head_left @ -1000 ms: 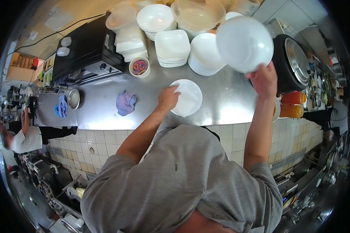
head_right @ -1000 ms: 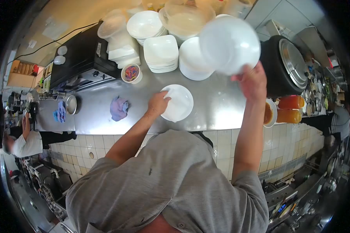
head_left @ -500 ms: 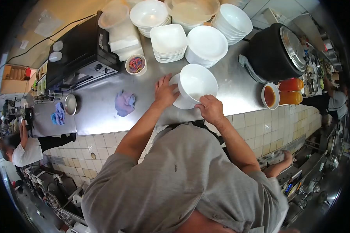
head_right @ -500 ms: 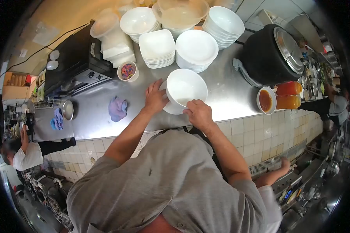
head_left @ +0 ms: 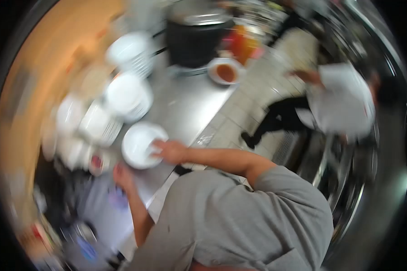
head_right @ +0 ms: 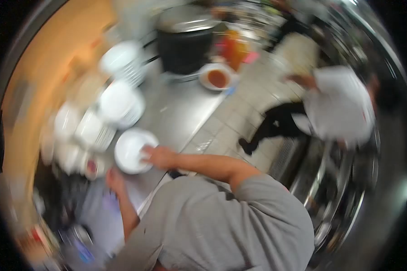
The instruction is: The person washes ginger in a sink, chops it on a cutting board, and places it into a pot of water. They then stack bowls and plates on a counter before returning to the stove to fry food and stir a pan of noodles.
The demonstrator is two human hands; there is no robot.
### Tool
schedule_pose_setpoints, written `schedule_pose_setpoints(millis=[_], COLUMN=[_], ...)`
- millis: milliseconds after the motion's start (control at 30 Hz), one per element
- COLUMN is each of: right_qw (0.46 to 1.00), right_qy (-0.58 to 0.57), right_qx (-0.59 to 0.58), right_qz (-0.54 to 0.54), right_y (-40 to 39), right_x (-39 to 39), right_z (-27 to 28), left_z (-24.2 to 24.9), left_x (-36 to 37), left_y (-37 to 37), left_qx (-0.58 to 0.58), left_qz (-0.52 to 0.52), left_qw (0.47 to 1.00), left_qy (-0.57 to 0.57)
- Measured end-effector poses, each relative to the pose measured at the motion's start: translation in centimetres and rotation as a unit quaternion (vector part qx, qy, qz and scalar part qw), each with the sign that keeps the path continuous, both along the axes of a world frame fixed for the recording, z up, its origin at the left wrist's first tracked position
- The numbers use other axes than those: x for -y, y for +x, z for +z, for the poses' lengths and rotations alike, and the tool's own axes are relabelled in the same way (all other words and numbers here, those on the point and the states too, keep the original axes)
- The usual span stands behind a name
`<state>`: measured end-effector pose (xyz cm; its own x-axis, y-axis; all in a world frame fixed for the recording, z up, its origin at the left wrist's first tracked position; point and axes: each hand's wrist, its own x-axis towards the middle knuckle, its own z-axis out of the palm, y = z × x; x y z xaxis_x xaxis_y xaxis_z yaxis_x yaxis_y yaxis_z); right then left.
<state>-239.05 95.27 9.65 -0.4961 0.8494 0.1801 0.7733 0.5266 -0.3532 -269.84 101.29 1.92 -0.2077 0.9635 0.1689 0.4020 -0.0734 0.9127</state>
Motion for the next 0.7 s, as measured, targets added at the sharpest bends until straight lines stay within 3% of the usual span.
schedule_pose_setpoints(millis=[33, 67, 133, 200, 233, 300, 367, 433, 467, 500, 567, 600, 633, 700], right_qw=[0.993, 0.994, 0.986, 0.957, 0.943, 0.881, 0.778, 0.696, 0.618, 0.567, 0.393, 0.257, 0.241, 0.092], right_qy=[0.103, 0.057, 0.026, -0.123, -0.140, -0.192, -0.254, -0.342, -0.303, -0.265, -0.361, -0.280, -0.211, -0.191], right_qx=[-0.057, -0.077, -0.103, -0.167, -0.149, -0.158, -0.195, -0.146, -0.206, -0.227, -0.400, -0.549, -0.616, -0.659], right_qz=[-0.027, -0.060, -0.132, -0.204, -0.262, -0.402, -0.540, -0.614, -0.696, -0.746, -0.745, -0.744, -0.719, -0.722], right_y=[1.4, 3.1, 6.7, 11.1, 13.7, 18.3, 21.9, 24.0, 23.3, 21.8, 18.2, 15.3, 12.1, 6.9], right_x=[1.0, 3.0, 6.8, 11.4, 14.3, 21.3, 30.8, 42.2, 48.5, 54.4, 64.0, 68.2, 72.7, 80.1], right_z=[0.4, 2.7, 4.9, 3.9, 3.5, -0.4, -6.1, -14.6, -14.7, -18.6, -17.4, -16.5, -15.3, -8.8], left_z=[0.2, 2.4, 11.9, 13.5, 15.4, 18.1, 18.9, 19.3, 18.9, 18.4, 18.2, 17.9, 16.0, 15.1], left_x=[-0.1, 0.5, 3.0, 3.5, 4.4, 6.3, 8.2, 11.3, 12.6, 13.8, 18.3, 20.5, 22.1, 26.4], left_y=[-0.7, -0.3, 5.5, 7.7, 10.6, 18.8, 26.4, 34.2, 38.0, 41.5, 48.3, 51.0, 53.8, 57.6], left_qx=[-0.070, -0.015, -0.061, -0.093, -0.124, -0.057, -0.010, 0.033, 0.027, 0.019, -0.003, -0.030, -0.033, -0.140], left_qz=[0.013, 0.019, -0.013, -0.049, -0.079, -0.165, -0.295, -0.410, -0.470, -0.524, -0.626, -0.690, -0.733, -0.797], left_qw=[0.987, 0.991, 0.967, 0.979, 0.977, 0.974, 0.941, 0.902, 0.874, 0.844, 0.777, 0.723, 0.679, 0.587], left_qy=[0.147, 0.128, 0.247, 0.178, 0.153, 0.147, 0.163, 0.128, 0.118, 0.108, 0.067, 0.025, 0.012, -0.017])
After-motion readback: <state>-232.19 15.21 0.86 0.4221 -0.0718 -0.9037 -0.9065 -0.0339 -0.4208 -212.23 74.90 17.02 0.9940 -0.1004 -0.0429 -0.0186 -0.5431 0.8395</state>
